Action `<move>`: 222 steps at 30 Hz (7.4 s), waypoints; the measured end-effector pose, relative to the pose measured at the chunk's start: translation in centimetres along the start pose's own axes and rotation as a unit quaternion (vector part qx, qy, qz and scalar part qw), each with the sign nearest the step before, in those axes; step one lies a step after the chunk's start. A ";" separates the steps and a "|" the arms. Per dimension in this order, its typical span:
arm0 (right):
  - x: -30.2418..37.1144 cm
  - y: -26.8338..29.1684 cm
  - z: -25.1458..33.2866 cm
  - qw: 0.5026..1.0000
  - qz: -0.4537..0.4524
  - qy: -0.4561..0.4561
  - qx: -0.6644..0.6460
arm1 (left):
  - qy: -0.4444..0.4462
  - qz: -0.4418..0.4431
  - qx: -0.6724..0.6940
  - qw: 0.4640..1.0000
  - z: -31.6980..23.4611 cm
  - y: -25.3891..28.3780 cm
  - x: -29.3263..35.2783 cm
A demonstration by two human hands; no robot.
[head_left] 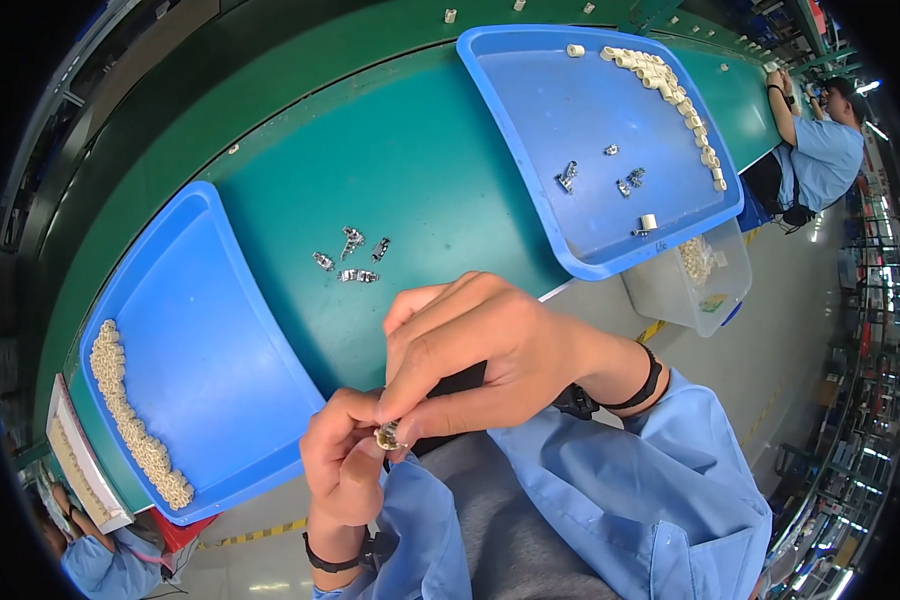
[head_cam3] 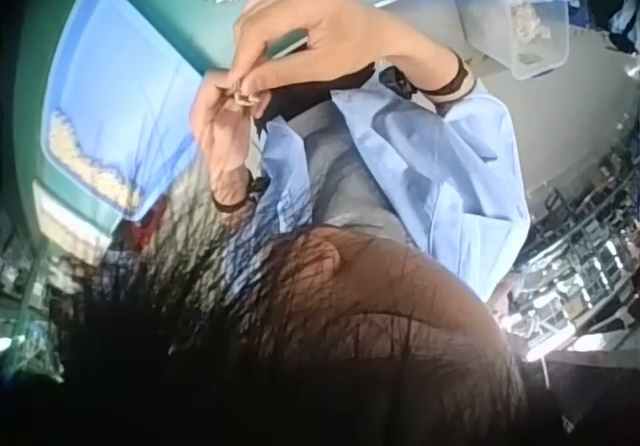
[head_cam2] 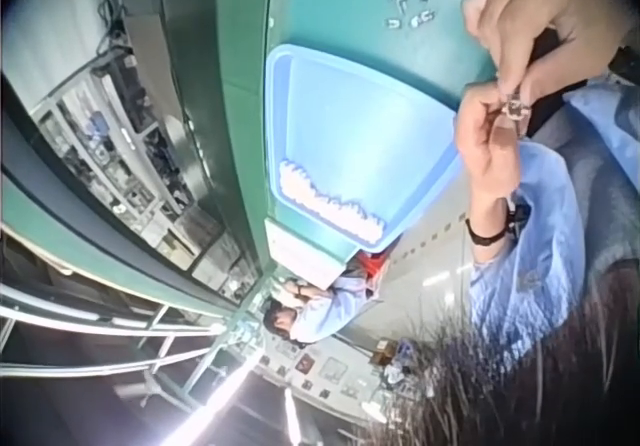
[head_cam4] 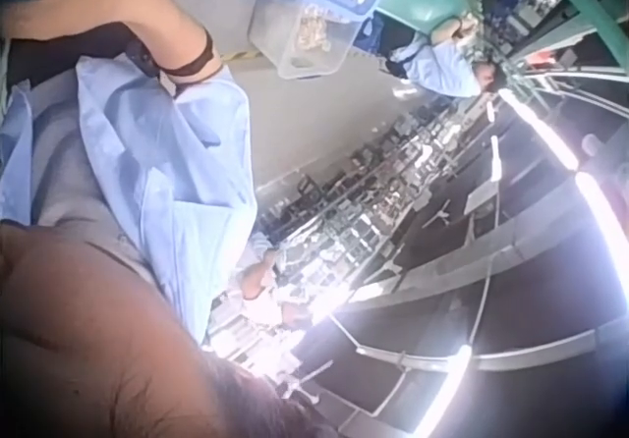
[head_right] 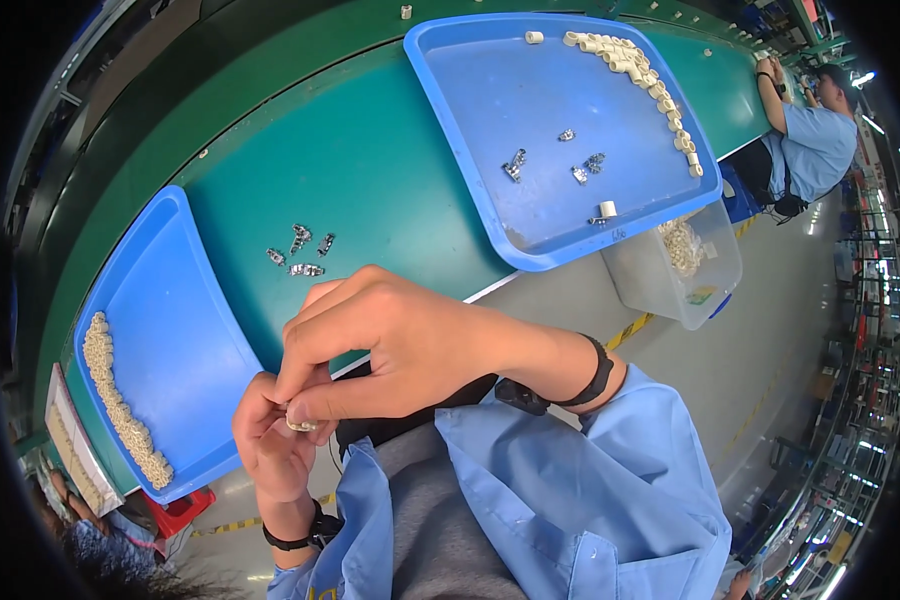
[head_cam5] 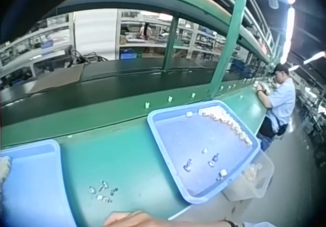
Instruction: The person assembles components by hand by picking up a white plastic piece and a metal part, joining them together, and placing the finished assembly into a blue tray.
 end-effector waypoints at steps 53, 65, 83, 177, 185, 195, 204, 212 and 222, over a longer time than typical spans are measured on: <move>1.8 1.0 -8.2 0.851 -0.025 -0.062 0.522 | -0.176 -0.034 -0.566 0.805 0.7 6.0 -44.5; 2.8 1.4 -8.5 0.887 -0.020 -0.055 0.459 | -0.179 -0.073 -0.636 0.747 1.7 6.7 -43.2; 2.3 1.9 -7.8 0.938 -0.154 -0.100 0.294 | -0.054 -0.340 -0.791 0.506 -15.3 31.2 0.6; 0.8 -0.1 -0.2 0.941 -0.017 0.080 0.328 | 0.024 -0.020 -0.228 0.973 -3.3 0.2 -3.7; 0.9 2.2 -6.2 0.863 -0.123 -0.056 0.487 | -0.109 0.031 -0.472 0.874 -5.8 2.9 -24.1; 0.4 0.4 -9.6 0.858 -0.033 -0.043 0.511 | -0.172 0.025 -0.516 0.839 4.2 3.5 -47.8; -0.4 1.1 -8.9 0.885 -0.047 -0.050 0.461 | -0.260 -0.041 -0.542 0.798 4.0 2.2 -45.6; 0.2 1.5 -8.5 0.885 -0.140 -0.019 0.444 | -0.224 -0.042 -0.585 0.778 -16.0 7.9 -23.8; -0.4 0.3 -7.8 0.900 -0.102 -0.013 0.423 | -0.059 -0.399 -0.791 0.461 -13.9 30.6 -1.5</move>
Point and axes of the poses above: each hand's wrist, its own x-axis away from the middle knuckle, its own y-axis out of the back of the hand, z = x × y, the point moved 3 cm from there along -x, towards the middle knuckle, and after that the axes turned 4 degrees about x, right-handed, at the moved point
